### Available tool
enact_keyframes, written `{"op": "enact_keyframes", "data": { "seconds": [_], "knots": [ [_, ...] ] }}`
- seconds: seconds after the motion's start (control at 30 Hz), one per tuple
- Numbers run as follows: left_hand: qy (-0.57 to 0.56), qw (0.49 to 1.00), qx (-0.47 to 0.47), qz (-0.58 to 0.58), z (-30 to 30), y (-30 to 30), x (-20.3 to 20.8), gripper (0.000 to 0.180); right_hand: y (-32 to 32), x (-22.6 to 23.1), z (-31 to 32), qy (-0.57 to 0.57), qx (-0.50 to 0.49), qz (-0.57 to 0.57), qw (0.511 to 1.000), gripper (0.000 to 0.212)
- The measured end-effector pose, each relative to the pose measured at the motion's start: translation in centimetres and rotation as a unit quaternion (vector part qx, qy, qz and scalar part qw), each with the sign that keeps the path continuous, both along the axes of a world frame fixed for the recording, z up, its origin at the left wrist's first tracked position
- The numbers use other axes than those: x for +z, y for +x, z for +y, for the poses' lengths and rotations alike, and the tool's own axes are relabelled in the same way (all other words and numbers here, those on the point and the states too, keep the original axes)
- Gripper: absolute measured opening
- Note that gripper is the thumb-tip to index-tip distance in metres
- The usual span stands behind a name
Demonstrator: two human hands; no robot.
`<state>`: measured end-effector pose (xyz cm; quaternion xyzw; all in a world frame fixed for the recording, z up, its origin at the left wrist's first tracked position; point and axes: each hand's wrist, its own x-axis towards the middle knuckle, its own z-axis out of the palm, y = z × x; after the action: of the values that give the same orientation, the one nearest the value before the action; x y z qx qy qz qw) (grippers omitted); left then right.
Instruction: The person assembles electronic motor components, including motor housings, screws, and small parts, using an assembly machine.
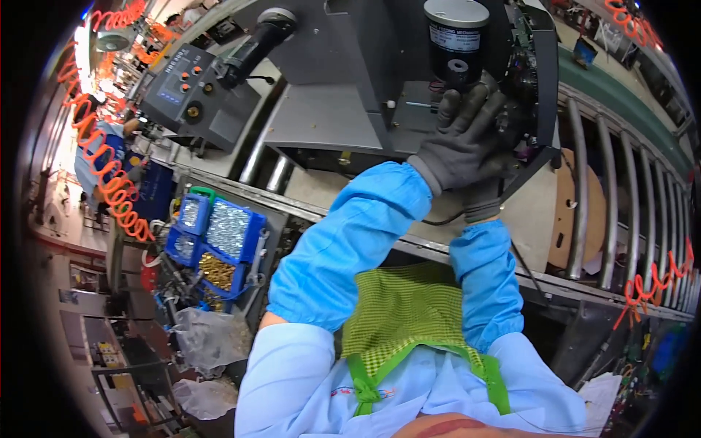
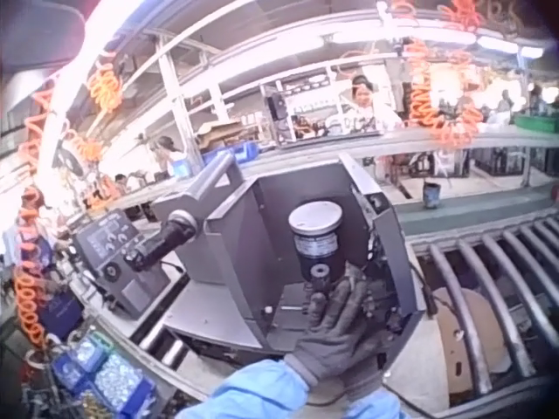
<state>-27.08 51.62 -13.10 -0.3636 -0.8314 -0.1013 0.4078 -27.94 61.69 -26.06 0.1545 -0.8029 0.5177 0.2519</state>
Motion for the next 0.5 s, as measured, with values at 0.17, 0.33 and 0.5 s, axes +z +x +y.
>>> {"op": "enact_keyframes", "data": {
  "seconds": [0.17, 0.33, 0.5],
  "knots": [
    [-0.025, 0.999, -0.004, 0.025, 0.1, -0.4, -0.6, 0.043, -1.1, 0.1, 0.1, 0.085, -0.05, -0.002, 0.995, 0.056],
    [-0.006, 0.999, -0.015, 0.048, -0.2, -0.6, -0.7, 0.049, 0.5, -0.5, -0.1, 0.166, -0.093, 0.016, 0.982, 0.056],
    [0.016, 0.999, -0.042, 0.026, -0.2, -0.4, -0.7, 0.054, 0.7, 0.3, -0.2, 0.227, -0.139, 0.012, 0.964, 0.056]
  ]
}}
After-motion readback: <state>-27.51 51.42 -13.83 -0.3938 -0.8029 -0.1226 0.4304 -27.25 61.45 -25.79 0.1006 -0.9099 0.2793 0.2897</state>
